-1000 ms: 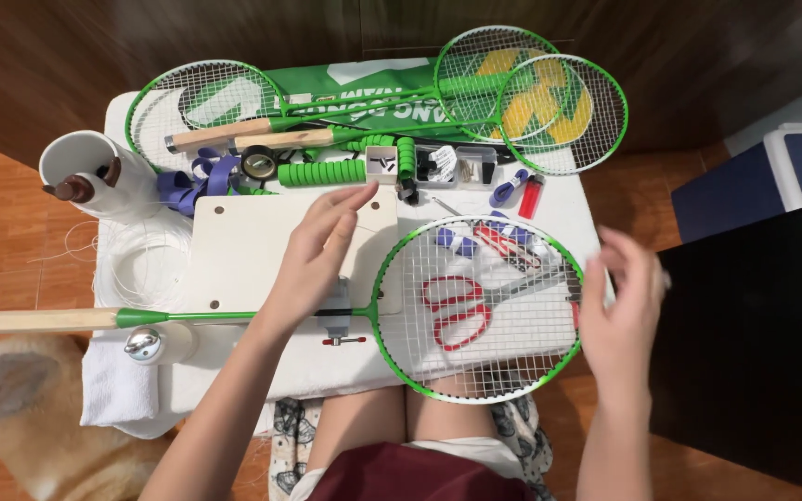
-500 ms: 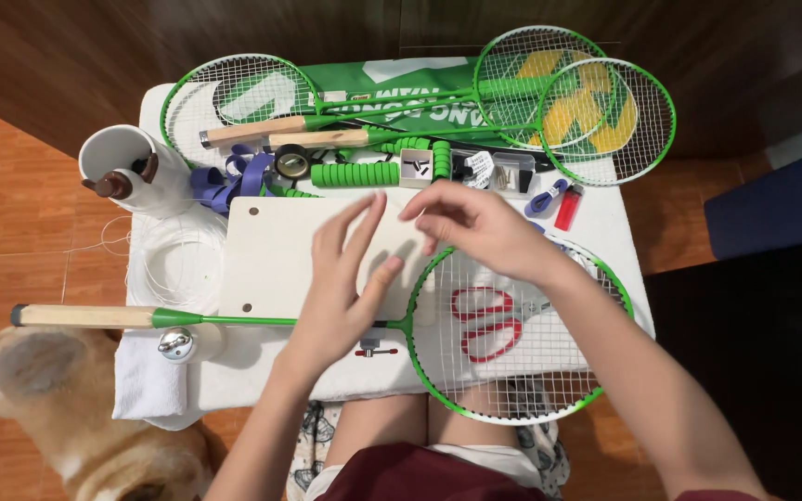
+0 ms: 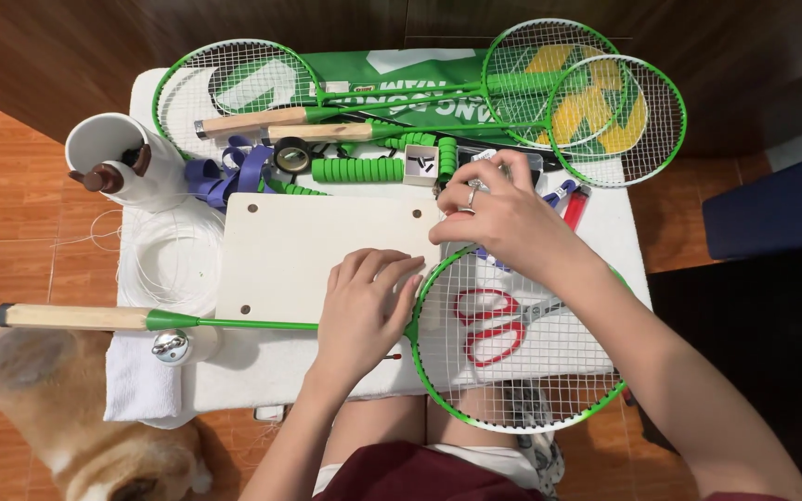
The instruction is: Repairing a badminton racket by adjusting the strings and applying electrical tape to the frame.
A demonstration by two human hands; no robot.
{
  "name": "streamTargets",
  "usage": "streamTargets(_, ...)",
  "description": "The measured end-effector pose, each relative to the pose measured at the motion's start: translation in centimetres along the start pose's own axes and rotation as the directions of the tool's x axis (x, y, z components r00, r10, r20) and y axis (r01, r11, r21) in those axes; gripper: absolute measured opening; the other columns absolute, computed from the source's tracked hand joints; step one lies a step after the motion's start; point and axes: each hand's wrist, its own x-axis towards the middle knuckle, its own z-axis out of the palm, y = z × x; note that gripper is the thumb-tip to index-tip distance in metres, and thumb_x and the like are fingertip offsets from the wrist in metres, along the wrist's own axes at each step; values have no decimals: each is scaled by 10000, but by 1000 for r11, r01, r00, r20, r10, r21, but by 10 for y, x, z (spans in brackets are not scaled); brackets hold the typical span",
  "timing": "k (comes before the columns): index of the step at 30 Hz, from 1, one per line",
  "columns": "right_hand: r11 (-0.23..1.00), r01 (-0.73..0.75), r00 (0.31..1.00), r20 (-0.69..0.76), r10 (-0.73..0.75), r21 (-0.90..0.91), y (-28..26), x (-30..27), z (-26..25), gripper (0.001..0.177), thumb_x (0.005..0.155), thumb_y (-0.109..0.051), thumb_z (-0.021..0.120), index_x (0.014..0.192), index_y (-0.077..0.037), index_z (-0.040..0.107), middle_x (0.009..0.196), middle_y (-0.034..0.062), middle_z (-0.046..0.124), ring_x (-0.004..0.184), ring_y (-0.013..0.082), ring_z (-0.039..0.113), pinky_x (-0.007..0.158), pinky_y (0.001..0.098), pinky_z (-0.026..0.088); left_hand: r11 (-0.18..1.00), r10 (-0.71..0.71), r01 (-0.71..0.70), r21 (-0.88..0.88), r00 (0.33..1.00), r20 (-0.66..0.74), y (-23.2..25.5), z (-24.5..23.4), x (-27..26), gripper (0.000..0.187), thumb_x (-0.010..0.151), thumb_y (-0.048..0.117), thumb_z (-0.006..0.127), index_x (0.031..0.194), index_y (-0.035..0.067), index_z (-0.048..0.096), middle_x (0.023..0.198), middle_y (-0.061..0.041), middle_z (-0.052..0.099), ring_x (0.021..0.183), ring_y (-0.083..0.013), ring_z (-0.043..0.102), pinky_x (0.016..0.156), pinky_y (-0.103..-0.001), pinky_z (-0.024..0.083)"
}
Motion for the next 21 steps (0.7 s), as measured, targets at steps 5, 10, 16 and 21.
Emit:
streamTargets(5, 999, -15, 1000, -1, 15, 33, 4, 1, 4, 174, 818, -138, 659, 899, -256, 759, 1038, -44, 642, 1145, 228, 577, 1110, 528, 313, 1000, 0, 0, -15, 1000, 4, 0, -1, 2, 226, 949, 230, 661, 1136, 150, 761, 1117, -21, 705, 1142, -255, 585, 998, -415, 419)
streamTargets(10, 997, -20, 1000, 24, 18, 75, 5, 6, 4, 162, 821, -141, 665, 892, -252, 759, 1025, -40, 636, 1144, 235, 574, 1092, 510, 310, 1000, -27, 27, -6, 1000, 16, -1, 0, 2, 214, 955, 237, 659, 1116, 149, 769, 1096, -22, 713, 1115, -249, 591, 985, -411, 420)
streamTargets(16, 1000, 3, 997, 74, -5, 18, -1, 13, -1, 160, 780, -147, 668, 859, -258, 751, 1020, -50, 637, 1161, 239, 559, 1092, 525, 300, 999, -32, 32, -9, 999, 16, -1, 0, 1, 216, 954, 241, 661, 1114, 147, 771, 1074, -26, 717, 1105, -251, 597, 985, -415, 419)
streamTargets(21, 1000, 20, 994, 103, -19, -6, -3, 16, 0, 139, 772, -166, 675, 843, -268, 736, 1015, -47, 621, 1150, 232, 552, 1089, 540, 296, 1000, -18, 18, -11, 999, 29, -3, -1, 1, 214, 953, 234, 660, 1112, 138, 765, 1073, -22, 720, 1109, -249, 600, 991, -418, 417)
